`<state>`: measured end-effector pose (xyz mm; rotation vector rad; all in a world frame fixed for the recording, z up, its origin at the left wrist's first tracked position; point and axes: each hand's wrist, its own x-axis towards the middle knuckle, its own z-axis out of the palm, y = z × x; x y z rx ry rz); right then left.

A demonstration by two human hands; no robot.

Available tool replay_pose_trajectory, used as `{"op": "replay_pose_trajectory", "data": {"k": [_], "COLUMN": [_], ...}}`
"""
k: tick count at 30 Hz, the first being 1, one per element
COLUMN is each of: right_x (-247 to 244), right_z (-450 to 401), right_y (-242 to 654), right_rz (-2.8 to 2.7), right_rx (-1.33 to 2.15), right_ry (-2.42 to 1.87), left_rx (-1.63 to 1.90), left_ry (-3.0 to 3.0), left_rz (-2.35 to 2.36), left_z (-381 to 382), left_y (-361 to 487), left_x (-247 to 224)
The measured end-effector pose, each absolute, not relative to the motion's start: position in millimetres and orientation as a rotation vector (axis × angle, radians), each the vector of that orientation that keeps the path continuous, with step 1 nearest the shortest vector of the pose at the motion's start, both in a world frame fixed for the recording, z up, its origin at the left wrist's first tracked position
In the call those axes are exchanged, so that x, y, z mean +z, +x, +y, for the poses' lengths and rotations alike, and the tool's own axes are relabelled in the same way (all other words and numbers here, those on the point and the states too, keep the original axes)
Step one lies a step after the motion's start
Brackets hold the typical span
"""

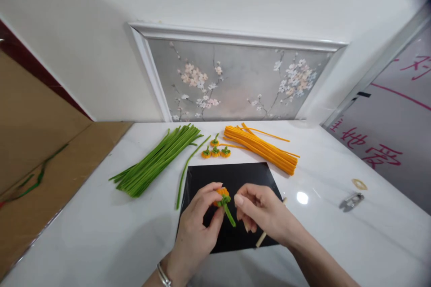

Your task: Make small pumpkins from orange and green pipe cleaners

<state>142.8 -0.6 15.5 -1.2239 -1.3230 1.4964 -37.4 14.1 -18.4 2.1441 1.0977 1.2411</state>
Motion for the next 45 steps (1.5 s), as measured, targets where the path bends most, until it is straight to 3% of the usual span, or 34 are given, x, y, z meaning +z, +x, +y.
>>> {"op": "replay_pose_trajectory", "data": {"k": [5, 12, 15, 24, 34, 45], "right_x": [14.9, 6.1, 9.7, 58.3, 48.4, 26.8], "right_z": [-6.1, 3.8, 20.8, 119.8, 188.5, 205.1], "right_y": [127.1, 131.1, 150.4, 151.1, 98.3, 88.2], "right_rz": [-1.401, -1.396, -1.552, -2.379, -2.730, -2.823], "right_rx": [1.693, 1.465, 1.162, -0.245, -0.493, -0.456], "right_ry": [-1.280, -1.302, -1.393, -1.498, -1.445, -1.412], "left_rx": [1.319, 1.336, 1.299, 1.189, 1.144, 1.155], "left_ry": [2.418, 2.369, 2.310, 2.302, 2.329, 2.352], "left_rz": [1.046, 1.236, 1.264, 1.029, 0.896, 0.893], "left_z": [15.8, 18.5, 21.4, 14.3, 11.1, 12.7], "left_y": [-41.6, -47.9, -48.3, -42.5, -46.2, -46.0], "left_x": [-24.3, -22.3, -31.0, -49.6, -51.7, -49.5]}}
